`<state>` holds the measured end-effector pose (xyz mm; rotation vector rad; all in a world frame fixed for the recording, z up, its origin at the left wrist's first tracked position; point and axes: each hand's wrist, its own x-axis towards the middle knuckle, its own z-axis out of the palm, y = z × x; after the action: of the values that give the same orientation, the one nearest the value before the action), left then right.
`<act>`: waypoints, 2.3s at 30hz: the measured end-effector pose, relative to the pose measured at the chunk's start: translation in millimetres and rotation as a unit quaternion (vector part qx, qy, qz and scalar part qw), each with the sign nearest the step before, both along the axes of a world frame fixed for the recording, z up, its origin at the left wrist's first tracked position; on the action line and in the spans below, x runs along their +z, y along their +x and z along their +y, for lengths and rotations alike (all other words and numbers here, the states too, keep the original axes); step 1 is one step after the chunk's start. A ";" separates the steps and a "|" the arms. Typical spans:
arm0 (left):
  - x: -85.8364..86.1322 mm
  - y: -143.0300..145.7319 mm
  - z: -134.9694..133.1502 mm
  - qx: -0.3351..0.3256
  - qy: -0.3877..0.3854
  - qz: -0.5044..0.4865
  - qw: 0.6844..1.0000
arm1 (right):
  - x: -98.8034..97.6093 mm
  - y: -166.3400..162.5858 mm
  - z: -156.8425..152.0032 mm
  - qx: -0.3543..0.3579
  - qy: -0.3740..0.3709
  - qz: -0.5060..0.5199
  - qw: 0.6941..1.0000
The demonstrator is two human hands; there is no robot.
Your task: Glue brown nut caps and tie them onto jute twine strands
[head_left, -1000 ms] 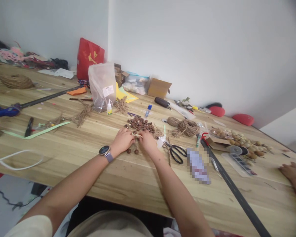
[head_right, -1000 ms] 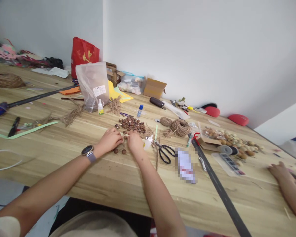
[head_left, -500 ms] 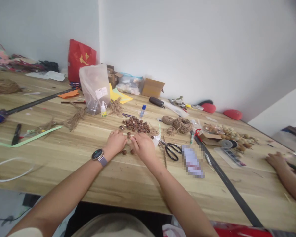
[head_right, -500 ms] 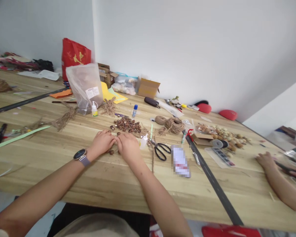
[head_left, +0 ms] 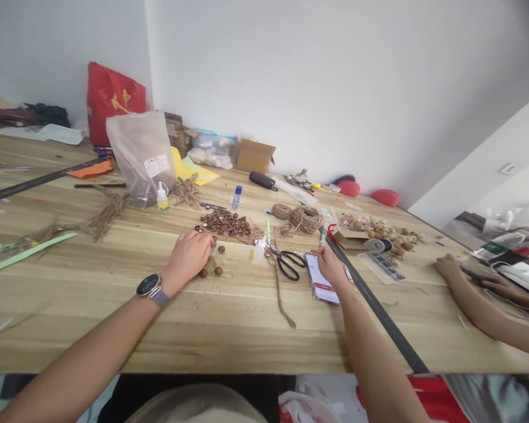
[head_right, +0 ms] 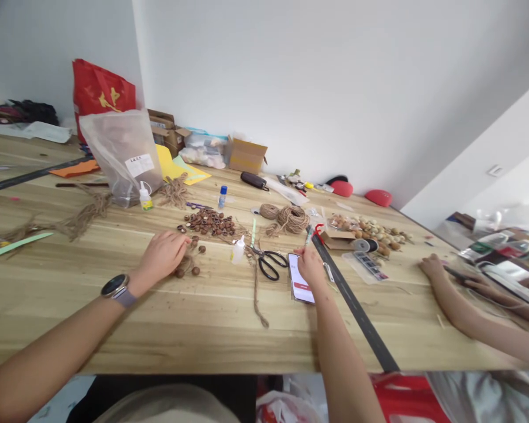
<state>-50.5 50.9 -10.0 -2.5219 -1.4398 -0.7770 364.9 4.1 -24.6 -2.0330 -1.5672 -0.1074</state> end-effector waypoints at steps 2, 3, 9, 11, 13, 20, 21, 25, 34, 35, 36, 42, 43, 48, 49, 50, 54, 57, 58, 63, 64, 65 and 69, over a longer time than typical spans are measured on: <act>-0.7 -0.6 -0.1 0.001 0.004 0.007 1.000 | -6.3 0.6 2.9 0.005 -0.011 -0.003 1.000; -1.0 -1.1 -0.2 0.000 0.007 0.012 1.000 | -8.3 0.5 4.2 0.006 -0.014 -0.005 1.000; -2.6 -3.8 0.3 -0.001 0.006 0.025 1.000 | -4.4 5.3 -4.6 0.026 0.008 -0.015 1.000; -2.5 -3.5 0.3 -0.003 0.007 0.024 1.000 | 1.2 9.4 -14.8 0.020 0.030 -0.012 0.999; -1.5 -2.2 -0.7 -0.009 0.008 0.025 1.000 | 5.4 13.6 -25.4 0.005 0.055 -0.003 0.998; 2.2 2.5 -6.8 -0.029 0.010 0.051 0.998 | -8.0 17.1 -39.5 -0.025 0.082 0.014 0.996; 1.9 2.6 -6.9 -0.029 0.014 0.056 0.998 | -11.4 16.3 -38.4 -0.023 0.079 0.013 0.997; 0.5 2.5 -6.1 -0.026 0.019 0.070 0.997 | -20.4 13.2 -32.9 -0.001 0.066 0.000 0.998; 0.9 5.0 -8.0 -0.031 0.015 0.063 0.997 | -25.4 12.1 -30.1 0.015 0.049 -0.018 0.999; 0.6 5.0 -8.0 -0.031 0.015 0.063 0.997 | -25.3 12.0 -30.0 0.016 0.048 -0.018 0.999; 0.3 5.0 -7.8 -0.032 0.015 0.064 0.997 | -24.9 11.9 -29.9 0.018 0.047 -0.018 0.999; -1.1 3.2 -6.2 -0.029 0.017 0.071 0.997 | -18.4 13.4 -31.5 0.000 0.075 -0.004 0.997; -1.0 3.0 -6.0 -0.030 0.016 0.070 0.997 | -17.6 13.7 -32.3 -0.004 0.080 -0.001 0.997; -0.7 2.8 -6.1 -0.031 0.010 0.063 0.997 | -18.7 12.2 -36.3 -0.005 0.080 0.003 0.997; -0.8 2.8 -6.1 -0.030 0.010 0.065 0.997 | -19.4 11.7 -36.9 -0.003 0.078 0.002 0.997; -1.1 2.8 -6.0 -0.030 0.010 0.068 0.997 | -20.0 11.3 -37.4 -0.001 0.076 0.001 0.997; -2.2 2.5 -5.6 -0.027 0.012 0.082 0.996 | -20.6 10.0 -38.5 0.007 0.068 -0.001 0.998; -1.5 2.8 -5.9 -0.026 0.012 0.094 0.995 | -20.0 8.5 -38.6 0.016 0.058 -0.003 0.998; -1.0 3.0 -6.2 -0.026 0.010 0.097 0.995 | -19.8 7.7 -38.6 0.020 0.054 -0.004 0.998; 0.4 4.0 -7.3 -0.021 0.005 0.107 0.994 | -20.3 1.0 -38.0 0.040 0.041 -0.003 0.998; 0.2 4.0 -7.3 -0.020 0.006 0.107 0.994 | -20.2 -0.4 -38.0 0.043 0.039 -0.002 0.998; -0.1 3.9 -7.3 -0.020 0.008 0.106 0.994 | -19.6 -1.5 -38.1 0.044 0.037 0.001 0.998; -1.7 3.4 -6.7 -0.024 0.008 0.100 0.995 | -11.5 1.1 -41.5 0.029 0.041 0.019 0.999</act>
<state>-47.1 44.2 -11.7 -2.5457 -1.3088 -0.5215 366.0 -37.4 -36.1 -1.9156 -1.5702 -0.1078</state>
